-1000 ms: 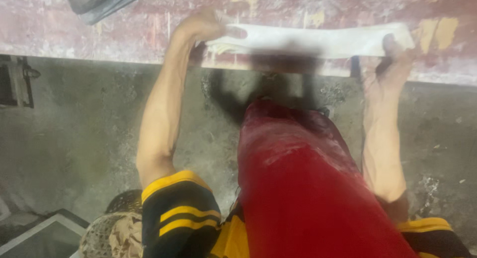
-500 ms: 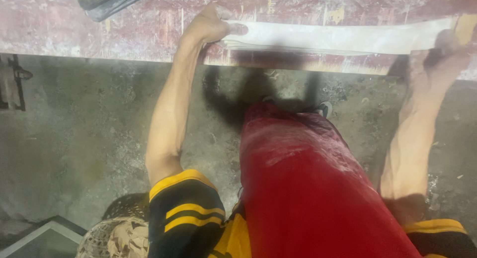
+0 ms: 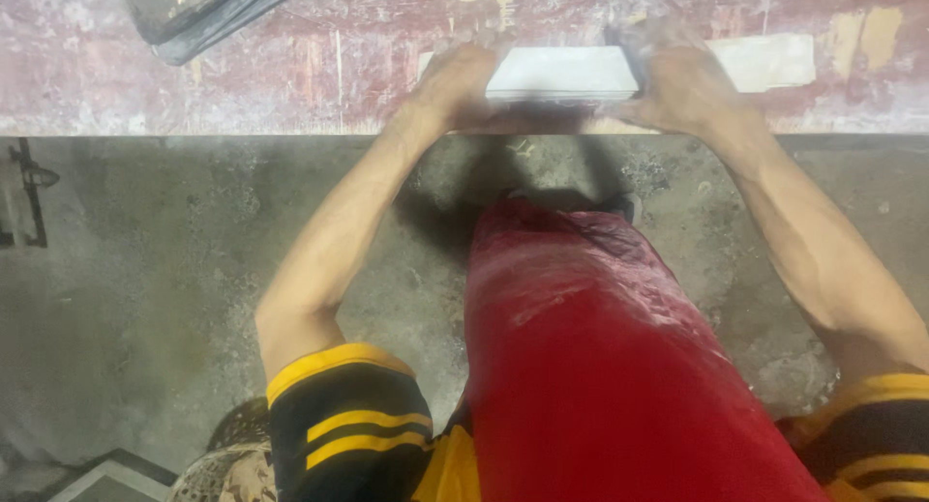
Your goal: The person prepares dough on a floured surface, folding and pressing it by hand, and then uses a knife to cut thin strips of dough into noodles.
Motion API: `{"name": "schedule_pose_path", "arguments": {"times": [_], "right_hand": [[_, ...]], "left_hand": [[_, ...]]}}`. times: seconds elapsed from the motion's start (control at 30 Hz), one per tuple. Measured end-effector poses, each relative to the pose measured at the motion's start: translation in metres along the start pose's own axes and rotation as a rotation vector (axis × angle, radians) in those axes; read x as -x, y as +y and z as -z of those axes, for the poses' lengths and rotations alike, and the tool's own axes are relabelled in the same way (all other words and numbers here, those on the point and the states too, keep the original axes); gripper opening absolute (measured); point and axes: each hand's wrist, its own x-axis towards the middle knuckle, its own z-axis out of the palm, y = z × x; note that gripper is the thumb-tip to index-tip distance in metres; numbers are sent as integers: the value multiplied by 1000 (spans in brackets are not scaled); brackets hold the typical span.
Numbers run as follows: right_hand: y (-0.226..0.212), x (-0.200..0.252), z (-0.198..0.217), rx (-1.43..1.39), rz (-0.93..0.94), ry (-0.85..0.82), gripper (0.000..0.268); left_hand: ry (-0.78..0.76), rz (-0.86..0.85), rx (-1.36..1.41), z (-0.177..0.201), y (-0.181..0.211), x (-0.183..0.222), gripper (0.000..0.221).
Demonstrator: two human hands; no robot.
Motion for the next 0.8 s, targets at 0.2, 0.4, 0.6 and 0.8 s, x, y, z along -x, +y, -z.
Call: {"name": "schedule_pose_path", "arguments": {"times": [0.2,0.4,0.6,0.8], "right_hand": [[17,8,-5,-36,8,3,90],[54,42,15,-109,-191,-137,79],[80,61,-2,-115,-89,-127,61],[95,96,-3,29,-29,-96,71]], "left_hand": [[108,-48,12,-2,-14,16,92],[-124,209,90,11,-17,33,89],[-27,91,121,-3,-4,34,88],[68,47,124,-27,11,25,86]]}}
